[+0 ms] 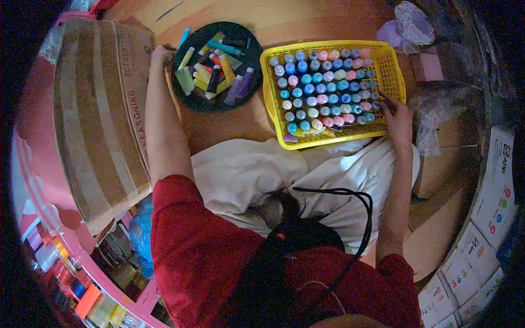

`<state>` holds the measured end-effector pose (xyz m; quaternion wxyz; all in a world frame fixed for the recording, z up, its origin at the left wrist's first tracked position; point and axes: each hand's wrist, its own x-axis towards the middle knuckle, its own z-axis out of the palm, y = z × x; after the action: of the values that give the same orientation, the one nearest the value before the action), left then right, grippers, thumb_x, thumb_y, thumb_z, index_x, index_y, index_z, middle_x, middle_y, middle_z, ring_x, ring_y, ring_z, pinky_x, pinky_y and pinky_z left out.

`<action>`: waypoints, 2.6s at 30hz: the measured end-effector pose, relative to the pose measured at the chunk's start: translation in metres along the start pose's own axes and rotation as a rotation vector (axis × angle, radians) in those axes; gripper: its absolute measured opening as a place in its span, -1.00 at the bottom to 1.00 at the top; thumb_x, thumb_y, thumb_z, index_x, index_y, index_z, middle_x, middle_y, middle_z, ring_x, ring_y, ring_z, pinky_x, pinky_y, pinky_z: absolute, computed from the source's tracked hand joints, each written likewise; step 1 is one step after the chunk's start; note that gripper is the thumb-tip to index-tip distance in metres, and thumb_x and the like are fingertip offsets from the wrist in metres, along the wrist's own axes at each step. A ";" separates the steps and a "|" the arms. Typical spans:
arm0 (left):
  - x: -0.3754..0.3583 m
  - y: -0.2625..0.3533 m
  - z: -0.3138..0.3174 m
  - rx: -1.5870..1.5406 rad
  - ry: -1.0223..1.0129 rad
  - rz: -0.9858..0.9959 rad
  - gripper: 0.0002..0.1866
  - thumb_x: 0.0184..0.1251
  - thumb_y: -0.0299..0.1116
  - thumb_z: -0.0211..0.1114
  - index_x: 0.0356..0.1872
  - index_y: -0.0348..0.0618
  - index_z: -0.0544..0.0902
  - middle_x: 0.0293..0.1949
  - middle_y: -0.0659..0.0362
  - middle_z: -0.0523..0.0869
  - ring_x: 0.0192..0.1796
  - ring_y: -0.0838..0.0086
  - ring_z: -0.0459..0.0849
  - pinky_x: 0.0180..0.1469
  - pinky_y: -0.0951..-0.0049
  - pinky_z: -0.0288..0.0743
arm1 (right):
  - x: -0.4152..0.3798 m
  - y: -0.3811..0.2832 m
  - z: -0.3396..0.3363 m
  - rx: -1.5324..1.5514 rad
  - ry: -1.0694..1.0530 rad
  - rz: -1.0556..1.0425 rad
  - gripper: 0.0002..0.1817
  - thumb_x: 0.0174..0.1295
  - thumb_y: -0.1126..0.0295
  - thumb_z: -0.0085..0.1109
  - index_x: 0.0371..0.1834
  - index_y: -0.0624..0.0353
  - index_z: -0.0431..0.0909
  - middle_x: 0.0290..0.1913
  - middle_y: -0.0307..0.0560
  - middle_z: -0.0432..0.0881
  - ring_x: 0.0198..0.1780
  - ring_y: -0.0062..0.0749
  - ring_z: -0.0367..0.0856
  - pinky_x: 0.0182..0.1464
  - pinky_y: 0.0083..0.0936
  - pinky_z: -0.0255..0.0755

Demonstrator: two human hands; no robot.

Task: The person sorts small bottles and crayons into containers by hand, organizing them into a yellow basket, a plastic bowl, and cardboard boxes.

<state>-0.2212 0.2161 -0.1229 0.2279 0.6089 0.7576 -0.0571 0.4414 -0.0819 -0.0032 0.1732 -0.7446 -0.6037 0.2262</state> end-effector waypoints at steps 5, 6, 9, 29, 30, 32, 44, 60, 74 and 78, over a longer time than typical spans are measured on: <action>-0.006 -0.001 0.009 -0.025 0.034 0.150 -0.62 -0.03 -0.14 0.32 -0.25 -0.23 0.63 -0.37 0.04 0.68 -0.45 0.33 0.64 -0.40 0.33 0.47 | -0.001 -0.008 -0.003 0.050 0.025 0.045 -0.72 0.15 0.35 0.08 -0.08 0.17 0.55 -0.19 0.12 0.60 -0.16 -0.15 0.60 -0.04 -0.37 0.40; -0.042 0.027 -0.006 0.131 0.208 0.055 -0.56 -0.04 -0.02 0.32 -0.29 -0.21 0.64 -0.38 -0.05 0.67 -0.44 0.21 0.65 -0.39 0.25 0.47 | -0.001 -0.011 -0.004 0.043 0.042 0.028 -0.72 0.15 0.34 0.08 -0.09 0.17 0.55 -0.20 0.12 0.61 -0.17 -0.14 0.60 -0.05 -0.37 0.41; -0.068 0.050 -0.022 0.287 0.458 -0.078 -0.44 -0.11 0.17 0.28 -0.28 -0.16 0.64 -0.30 -0.12 0.64 -0.19 0.08 0.62 -0.15 0.18 0.49 | -0.001 -0.019 -0.011 0.021 0.071 0.060 -0.72 0.16 0.32 0.08 -0.10 0.18 0.55 -0.24 0.09 0.62 -0.21 -0.17 0.61 -0.08 -0.39 0.42; -0.448 0.353 0.052 -0.329 0.047 0.906 -0.62 0.05 -0.18 0.28 -0.08 -0.05 0.57 -0.21 0.11 0.62 -0.20 0.22 0.60 -0.19 0.36 0.48 | -0.097 -0.058 -0.043 0.756 -0.010 -0.131 -0.77 -0.02 0.40 0.27 -0.26 0.17 0.61 -0.35 -0.06 0.64 -0.31 -0.27 0.62 -0.16 -0.49 0.46; -0.447 0.354 0.053 -0.368 0.126 0.914 -0.68 0.09 -0.26 0.26 -0.10 -0.07 0.58 -0.21 0.11 0.62 -0.20 0.23 0.60 -0.18 0.37 0.47 | -0.089 -0.048 -0.051 0.637 0.078 -0.132 -0.77 -0.01 0.33 0.27 -0.28 0.18 0.62 -0.38 0.01 0.63 -0.34 -0.17 0.62 -0.20 -0.42 0.47; -0.440 0.344 0.062 -0.438 0.158 0.944 -0.75 0.11 -0.33 0.24 -0.15 -0.09 0.58 -0.21 0.10 0.62 -0.20 0.23 0.59 -0.17 0.38 0.46 | -0.063 -0.023 -0.051 0.255 0.086 -0.045 -0.75 -0.02 0.29 0.27 -0.33 0.22 0.61 -0.37 0.08 0.62 -0.33 -0.09 0.60 -0.23 -0.35 0.48; -0.439 0.334 0.055 -0.533 0.158 0.910 -0.90 0.16 -0.47 0.16 -0.32 -0.15 0.62 -0.30 0.10 0.62 -0.23 0.27 0.58 -0.15 0.41 0.42 | -0.004 0.012 0.020 -0.199 -0.060 -0.068 -0.70 -0.22 0.50 0.24 -0.33 0.31 0.52 -0.29 0.22 0.55 -0.17 0.09 0.52 -0.09 -0.21 0.40; -0.429 0.326 0.063 -0.532 0.176 0.976 -0.88 0.14 -0.53 0.16 -0.31 -0.18 0.62 -0.29 0.06 0.63 -0.21 0.26 0.59 -0.10 0.38 0.42 | -0.003 0.018 0.025 -0.242 -0.123 -0.072 -0.71 -0.09 0.59 0.01 -0.21 0.29 0.48 -0.29 0.25 0.56 -0.19 0.12 0.54 -0.15 -0.12 0.42; -0.274 0.218 -0.027 -0.043 0.506 0.474 -0.80 0.10 -0.42 0.19 -0.22 -0.06 0.61 -0.30 0.06 0.65 -0.22 0.19 0.62 -0.23 0.29 0.48 | -0.002 0.053 -0.005 0.151 -0.125 -0.021 -0.62 -0.02 0.43 0.20 -0.06 0.22 0.51 -0.15 0.06 0.60 -0.10 -0.15 0.57 0.01 -0.37 0.40; -0.241 0.209 -0.024 0.204 0.509 0.548 -0.80 0.09 -0.30 0.17 -0.24 -0.02 0.62 -0.35 0.05 0.65 -0.25 0.15 0.62 -0.24 0.21 0.49 | -0.010 0.024 -0.020 0.280 -0.019 -0.009 -0.69 0.07 0.36 0.15 -0.10 0.20 0.54 -0.20 0.05 0.62 -0.15 -0.20 0.59 -0.02 -0.39 0.41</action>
<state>0.0075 0.0608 0.0381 -0.0221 0.8031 0.5895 0.0839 0.4705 -0.0963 0.0023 0.2708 -0.7083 -0.5711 0.3144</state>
